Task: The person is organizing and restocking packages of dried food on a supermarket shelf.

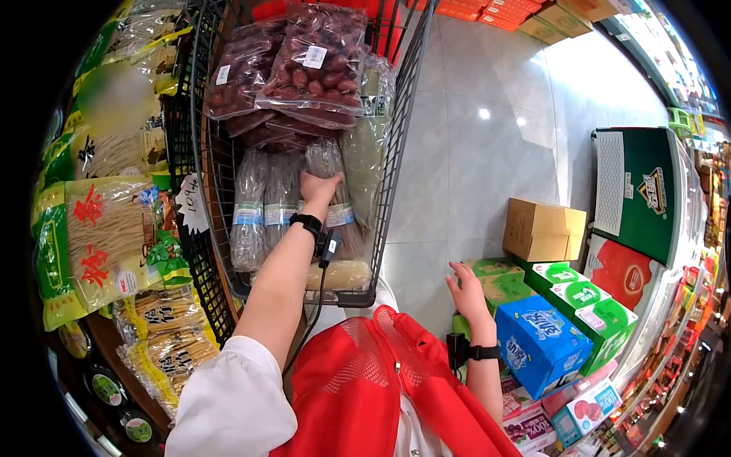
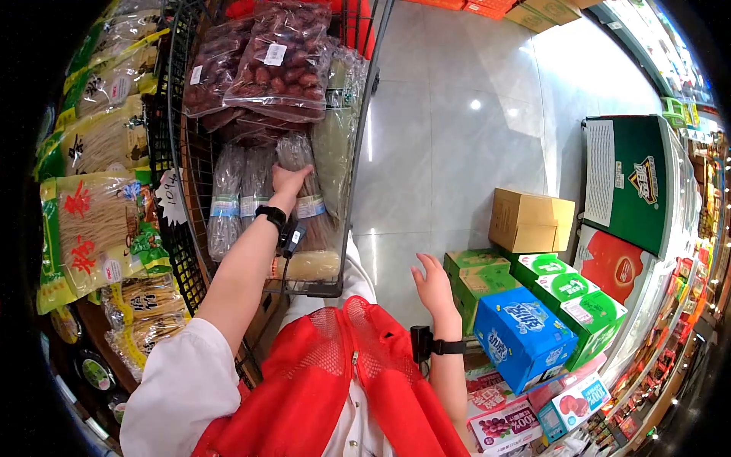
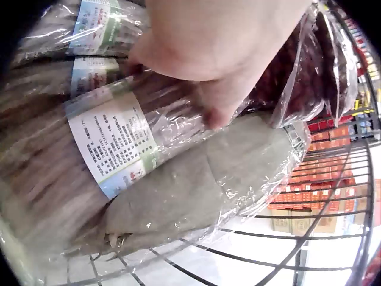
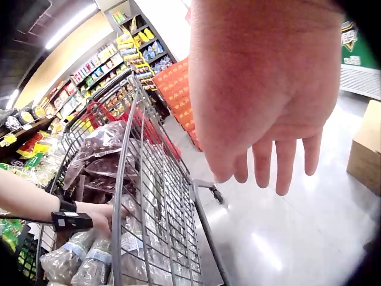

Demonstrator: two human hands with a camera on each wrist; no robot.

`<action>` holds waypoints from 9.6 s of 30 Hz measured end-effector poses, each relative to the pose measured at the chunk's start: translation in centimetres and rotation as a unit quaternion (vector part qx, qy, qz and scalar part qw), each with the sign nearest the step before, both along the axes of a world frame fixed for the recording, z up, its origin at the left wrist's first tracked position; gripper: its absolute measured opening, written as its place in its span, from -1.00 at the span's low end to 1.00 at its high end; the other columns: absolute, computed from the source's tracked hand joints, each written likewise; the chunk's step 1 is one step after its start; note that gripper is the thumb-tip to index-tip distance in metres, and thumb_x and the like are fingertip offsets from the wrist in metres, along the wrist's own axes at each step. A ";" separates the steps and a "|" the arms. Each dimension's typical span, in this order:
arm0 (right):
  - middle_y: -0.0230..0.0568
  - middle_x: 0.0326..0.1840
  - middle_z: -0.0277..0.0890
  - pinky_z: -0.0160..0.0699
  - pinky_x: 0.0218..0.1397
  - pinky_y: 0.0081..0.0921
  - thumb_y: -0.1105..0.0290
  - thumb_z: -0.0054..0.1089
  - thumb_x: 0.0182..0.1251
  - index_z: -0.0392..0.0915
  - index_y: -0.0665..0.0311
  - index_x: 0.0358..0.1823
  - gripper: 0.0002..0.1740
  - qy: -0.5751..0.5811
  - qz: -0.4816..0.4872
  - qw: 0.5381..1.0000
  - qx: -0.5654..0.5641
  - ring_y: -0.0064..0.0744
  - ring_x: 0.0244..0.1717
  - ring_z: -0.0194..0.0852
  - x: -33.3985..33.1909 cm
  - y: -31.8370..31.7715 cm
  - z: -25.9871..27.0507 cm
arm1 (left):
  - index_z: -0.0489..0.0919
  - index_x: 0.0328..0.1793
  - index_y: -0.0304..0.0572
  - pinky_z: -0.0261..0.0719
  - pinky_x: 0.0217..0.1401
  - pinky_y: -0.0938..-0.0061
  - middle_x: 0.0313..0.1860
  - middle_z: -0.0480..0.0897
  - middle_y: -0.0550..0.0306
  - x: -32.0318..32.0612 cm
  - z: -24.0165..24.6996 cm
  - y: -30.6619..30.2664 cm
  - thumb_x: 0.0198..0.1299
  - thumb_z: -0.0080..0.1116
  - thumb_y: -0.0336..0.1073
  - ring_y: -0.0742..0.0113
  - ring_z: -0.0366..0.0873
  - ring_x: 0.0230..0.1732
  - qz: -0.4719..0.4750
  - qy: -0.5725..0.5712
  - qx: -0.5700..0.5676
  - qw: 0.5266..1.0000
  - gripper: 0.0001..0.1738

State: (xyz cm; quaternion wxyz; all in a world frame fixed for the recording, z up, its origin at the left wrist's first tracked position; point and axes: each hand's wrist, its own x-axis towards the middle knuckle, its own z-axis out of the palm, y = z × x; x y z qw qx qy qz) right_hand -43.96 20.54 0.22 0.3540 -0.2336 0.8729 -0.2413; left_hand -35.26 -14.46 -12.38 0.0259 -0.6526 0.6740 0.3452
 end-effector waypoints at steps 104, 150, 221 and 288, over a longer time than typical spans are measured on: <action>-0.04 0.38 -0.12 0.06 0.35 -0.20 0.30 0.61 -0.44 -0.39 0.25 0.39 0.44 -0.121 0.541 0.710 -0.435 -0.15 0.34 -0.02 38.5 -19.9 27.2 | 0.43 0.09 -0.24 0.47 0.09 0.32 -0.03 0.55 -0.04 68.4 48.2 20.5 0.03 0.12 -0.03 0.21 0.54 -0.05 0.307 0.565 -0.083 0.762 -0.44; 0.09 0.21 0.16 0.43 0.05 -0.23 0.30 0.27 0.03 0.00 0.12 0.36 -0.14 0.334 0.615 0.679 -0.221 0.01 0.10 0.30 61.9 -60.8 19.9 | 0.16 0.37 -0.05 0.46 0.05 0.34 0.34 0.19 -0.01 76.8 28.5 -6.1 0.08 0.09 -0.27 0.05 0.50 0.02 0.327 -0.052 -0.143 0.933 -0.31; -0.16 0.41 -0.05 0.09 0.28 0.05 0.19 0.11 0.13 -0.07 0.17 0.36 -0.20 0.145 0.443 0.865 0.188 -0.11 0.38 -0.04 18.5 -9.1 -1.2 | 0.37 0.22 -0.12 0.34 0.20 0.30 0.14 0.45 -0.09 61.9 33.1 15.9 0.09 0.14 -0.31 0.00 0.38 0.17 -0.004 0.027 -0.211 0.977 -0.48; 0.07 -0.08 0.47 0.45 -0.06 -0.31 0.32 0.12 0.17 0.40 0.32 0.04 -0.59 0.162 0.257 0.953 0.015 -0.03 -0.12 0.48 -15.8 9.0 4.2 | 0.10 0.38 -0.17 0.42 0.08 0.37 0.18 0.41 0.06 22.6 20.9 2.1 0.01 0.18 -0.02 0.30 0.40 0.13 0.144 0.266 0.292 0.907 -0.15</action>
